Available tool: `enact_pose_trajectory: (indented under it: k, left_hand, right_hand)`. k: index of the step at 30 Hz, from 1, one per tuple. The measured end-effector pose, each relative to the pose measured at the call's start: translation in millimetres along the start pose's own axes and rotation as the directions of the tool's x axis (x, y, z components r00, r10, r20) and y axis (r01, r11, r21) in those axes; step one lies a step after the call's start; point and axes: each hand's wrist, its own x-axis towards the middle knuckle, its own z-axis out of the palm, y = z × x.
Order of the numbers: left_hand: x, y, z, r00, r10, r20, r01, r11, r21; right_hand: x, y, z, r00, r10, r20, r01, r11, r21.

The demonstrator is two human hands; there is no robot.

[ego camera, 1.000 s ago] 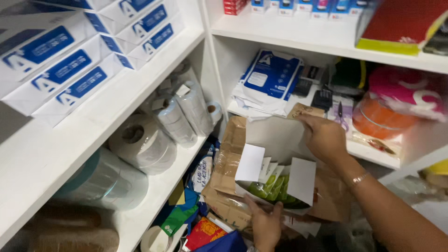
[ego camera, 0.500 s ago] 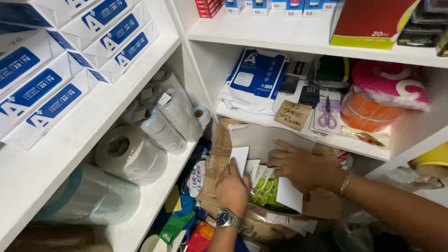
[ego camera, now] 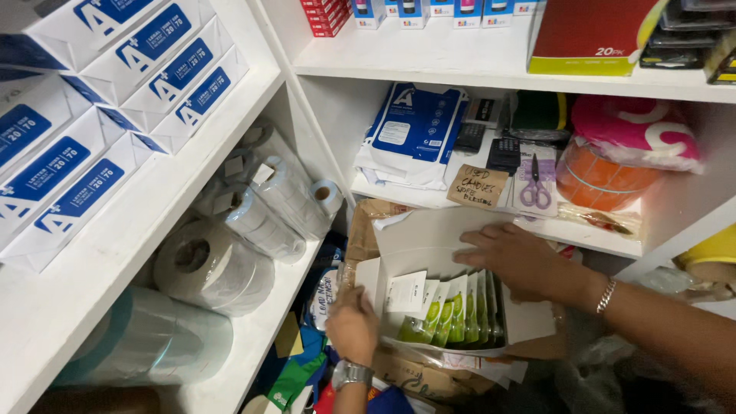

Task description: The person rearranges reams of paper on shelves, opens a small box to access items inside, moves a standing fan, and sorts through stacks of white and red pads by hand.

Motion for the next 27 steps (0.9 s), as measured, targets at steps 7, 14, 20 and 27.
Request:
enact_pose_trajectory:
  k: [7, 14, 20, 27]
  left_hand:
    - [1.6, 22.2, -6.8, 0.919, -0.168, 0.357, 0.186, 0.982, -0.016]
    - [-17.9, 27.3, 1.8, 0.938, -0.295, 0.18, 0.328, 0.924, -0.195]
    - [-13.7, 35.6, -3.5, 0.984, 0.086, 0.159, -0.079, 0.996, -0.047]
    - [6.3, 89.4, 3.0, 0.829, 0.074, 0.555, -0.094, 0.996, 0.008]
  right_hand:
    - [0.0, 6.9, 5.0, 0.988, -0.107, -0.11, 0.097, 0.991, -0.093]
    - [4.6, 5.4, 10.8, 0.956, -0.091, -0.279, 0.068, 0.993, -0.093]
    - [8.1, -2.7, 35.4, 0.995, 0.048, -0.083, -0.03, 0.978, 0.206]
    - [14.6, -6.9, 38.7, 0.962, 0.209, -0.173, -0.1, 0.865, 0.491]
